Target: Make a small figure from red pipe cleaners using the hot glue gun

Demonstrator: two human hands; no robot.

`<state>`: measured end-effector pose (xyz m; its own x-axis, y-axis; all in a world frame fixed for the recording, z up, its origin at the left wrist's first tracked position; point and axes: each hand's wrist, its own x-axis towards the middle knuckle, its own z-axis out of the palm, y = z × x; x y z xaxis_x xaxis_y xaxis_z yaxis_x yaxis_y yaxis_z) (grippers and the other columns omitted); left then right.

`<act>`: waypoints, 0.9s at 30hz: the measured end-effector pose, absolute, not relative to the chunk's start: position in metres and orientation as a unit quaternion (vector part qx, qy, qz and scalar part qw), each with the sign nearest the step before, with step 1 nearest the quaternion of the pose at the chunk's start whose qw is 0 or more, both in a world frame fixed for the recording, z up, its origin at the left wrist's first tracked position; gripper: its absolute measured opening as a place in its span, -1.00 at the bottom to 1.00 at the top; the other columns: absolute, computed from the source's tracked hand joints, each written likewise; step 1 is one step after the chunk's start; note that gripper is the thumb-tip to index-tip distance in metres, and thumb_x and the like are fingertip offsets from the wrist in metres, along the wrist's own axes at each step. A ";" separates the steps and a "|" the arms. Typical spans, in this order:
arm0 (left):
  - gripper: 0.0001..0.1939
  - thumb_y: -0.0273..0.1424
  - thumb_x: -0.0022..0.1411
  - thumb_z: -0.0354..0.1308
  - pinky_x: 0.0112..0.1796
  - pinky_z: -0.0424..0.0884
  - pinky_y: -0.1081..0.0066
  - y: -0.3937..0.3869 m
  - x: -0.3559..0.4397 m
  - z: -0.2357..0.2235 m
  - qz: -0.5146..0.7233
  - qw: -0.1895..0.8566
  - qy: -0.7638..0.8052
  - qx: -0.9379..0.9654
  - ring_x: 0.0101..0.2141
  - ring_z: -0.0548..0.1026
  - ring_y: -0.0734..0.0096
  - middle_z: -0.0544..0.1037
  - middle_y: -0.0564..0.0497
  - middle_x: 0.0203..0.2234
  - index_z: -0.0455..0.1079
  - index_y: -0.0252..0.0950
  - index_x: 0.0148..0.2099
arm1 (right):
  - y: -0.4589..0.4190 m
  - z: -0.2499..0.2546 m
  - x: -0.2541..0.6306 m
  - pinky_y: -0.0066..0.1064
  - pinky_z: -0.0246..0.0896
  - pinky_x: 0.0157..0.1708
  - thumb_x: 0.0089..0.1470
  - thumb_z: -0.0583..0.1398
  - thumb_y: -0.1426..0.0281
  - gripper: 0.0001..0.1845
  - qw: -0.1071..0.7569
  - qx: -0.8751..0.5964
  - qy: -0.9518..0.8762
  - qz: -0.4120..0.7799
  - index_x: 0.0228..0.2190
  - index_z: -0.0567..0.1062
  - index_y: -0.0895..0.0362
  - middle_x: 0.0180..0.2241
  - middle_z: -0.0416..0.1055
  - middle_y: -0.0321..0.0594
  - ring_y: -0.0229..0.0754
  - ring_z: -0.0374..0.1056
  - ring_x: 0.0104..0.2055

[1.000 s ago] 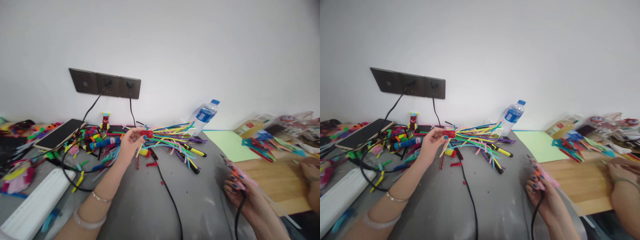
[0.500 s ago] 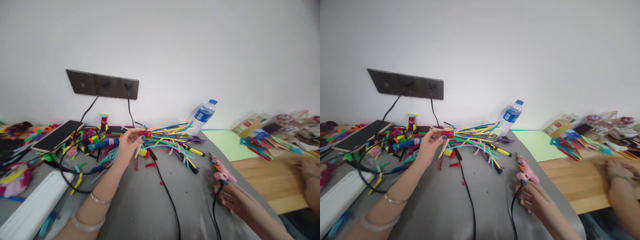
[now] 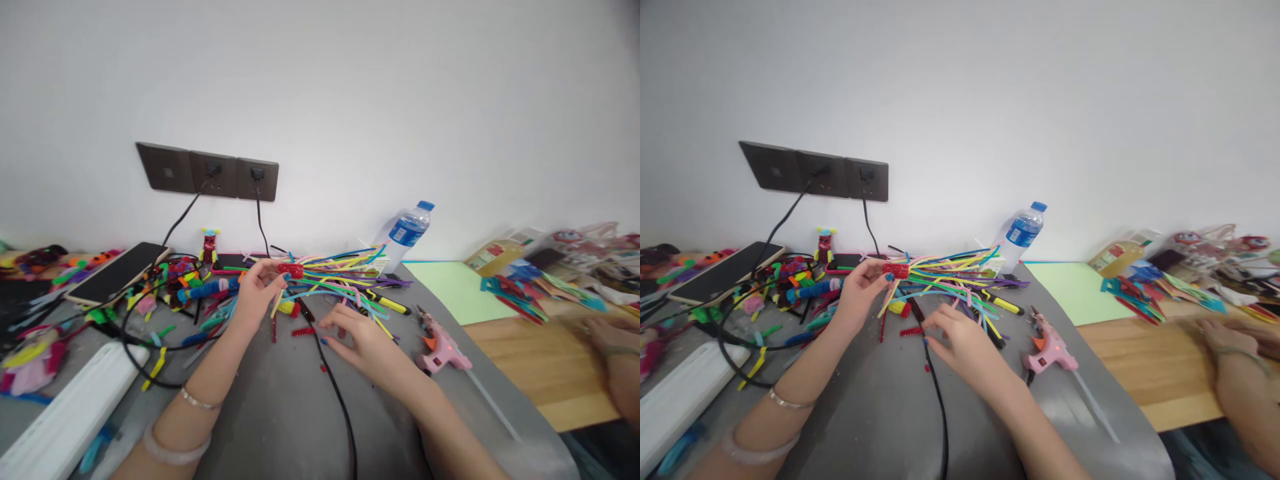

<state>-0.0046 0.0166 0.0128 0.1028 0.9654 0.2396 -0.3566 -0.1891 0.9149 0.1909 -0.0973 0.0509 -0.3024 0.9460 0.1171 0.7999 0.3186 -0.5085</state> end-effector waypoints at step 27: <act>-0.72 -0.34 -0.01 0.38 -0.36 0.42 0.48 0.007 0.009 0.006 0.473 0.598 0.340 0.550 -0.39 0.46 0.44 0.53 0.02 -0.44 0.49 -0.33 -0.23 | -0.033 0.034 0.202 -0.49 0.12 -0.57 -0.15 0.41 0.09 -0.59 0.517 -0.502 -0.497 0.484 -0.43 0.50 0.14 -0.56 0.39 -0.32 -0.33 0.21 -0.56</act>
